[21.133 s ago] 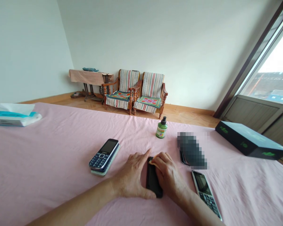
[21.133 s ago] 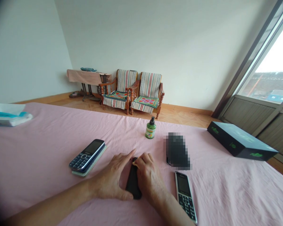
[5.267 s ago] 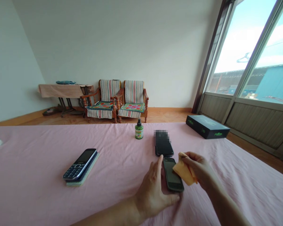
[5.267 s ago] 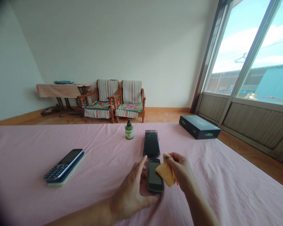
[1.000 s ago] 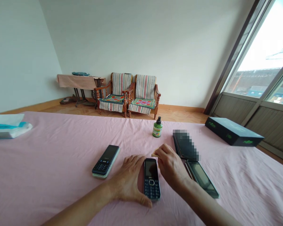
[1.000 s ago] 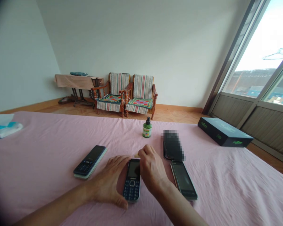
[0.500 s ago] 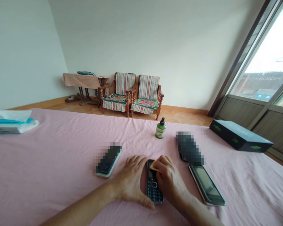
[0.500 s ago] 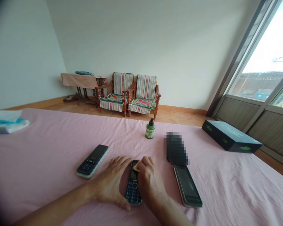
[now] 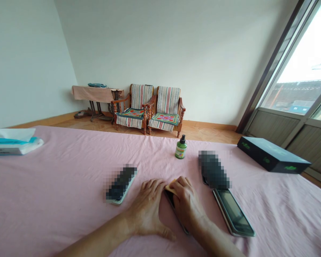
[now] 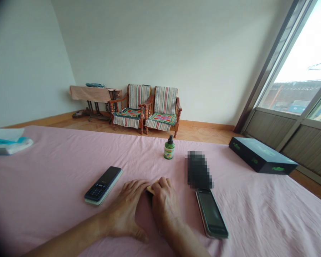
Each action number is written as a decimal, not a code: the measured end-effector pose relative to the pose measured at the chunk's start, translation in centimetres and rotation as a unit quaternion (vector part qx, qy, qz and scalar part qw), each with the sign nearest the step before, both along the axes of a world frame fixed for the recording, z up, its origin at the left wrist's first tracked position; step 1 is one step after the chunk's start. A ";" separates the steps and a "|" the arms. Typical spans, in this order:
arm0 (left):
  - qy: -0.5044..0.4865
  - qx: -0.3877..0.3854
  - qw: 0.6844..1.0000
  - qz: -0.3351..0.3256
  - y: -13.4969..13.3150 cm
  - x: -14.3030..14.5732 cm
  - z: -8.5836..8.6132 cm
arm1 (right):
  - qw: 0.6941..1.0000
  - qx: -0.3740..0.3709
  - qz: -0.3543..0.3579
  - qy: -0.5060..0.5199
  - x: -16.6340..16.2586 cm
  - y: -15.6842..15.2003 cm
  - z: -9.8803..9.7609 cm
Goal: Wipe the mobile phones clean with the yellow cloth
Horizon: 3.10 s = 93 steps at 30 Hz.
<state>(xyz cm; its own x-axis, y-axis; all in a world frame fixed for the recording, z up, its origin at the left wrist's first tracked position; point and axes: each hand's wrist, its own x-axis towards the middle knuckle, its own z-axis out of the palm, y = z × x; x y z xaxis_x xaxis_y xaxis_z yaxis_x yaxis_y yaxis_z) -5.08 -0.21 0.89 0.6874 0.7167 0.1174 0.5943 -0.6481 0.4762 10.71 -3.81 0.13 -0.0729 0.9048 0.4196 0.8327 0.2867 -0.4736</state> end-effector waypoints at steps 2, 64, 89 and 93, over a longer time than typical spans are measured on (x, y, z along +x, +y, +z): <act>-0.018 0.014 1.000 0.016 -0.3 0.0 -0.2 | 0.999 -0.014 -0.029 0.019 0.7 -0.1 -0.2; -0.032 -0.005 0.999 0.002 -1.5 0.5 0.3 | 0.999 -0.043 -0.006 0.014 0.8 -0.2 0.5; -0.074 0.066 0.988 -0.117 -2.2 -0.1 0.5 | 0.999 -0.041 -0.001 -0.018 2.3 -0.4 0.4; -0.042 0.132 0.977 -0.161 -2.5 -0.3 0.5 | 0.999 -0.037 0.000 -0.011 2.2 -0.6 0.2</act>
<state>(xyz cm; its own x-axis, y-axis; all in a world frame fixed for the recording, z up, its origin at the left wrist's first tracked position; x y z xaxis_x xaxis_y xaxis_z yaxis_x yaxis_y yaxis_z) -5.43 -2.76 1.35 0.8522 0.4023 0.3346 0.3061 -0.9019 0.3047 12.90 -4.41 0.34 -0.0820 0.9331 0.3501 0.8429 0.2523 -0.4753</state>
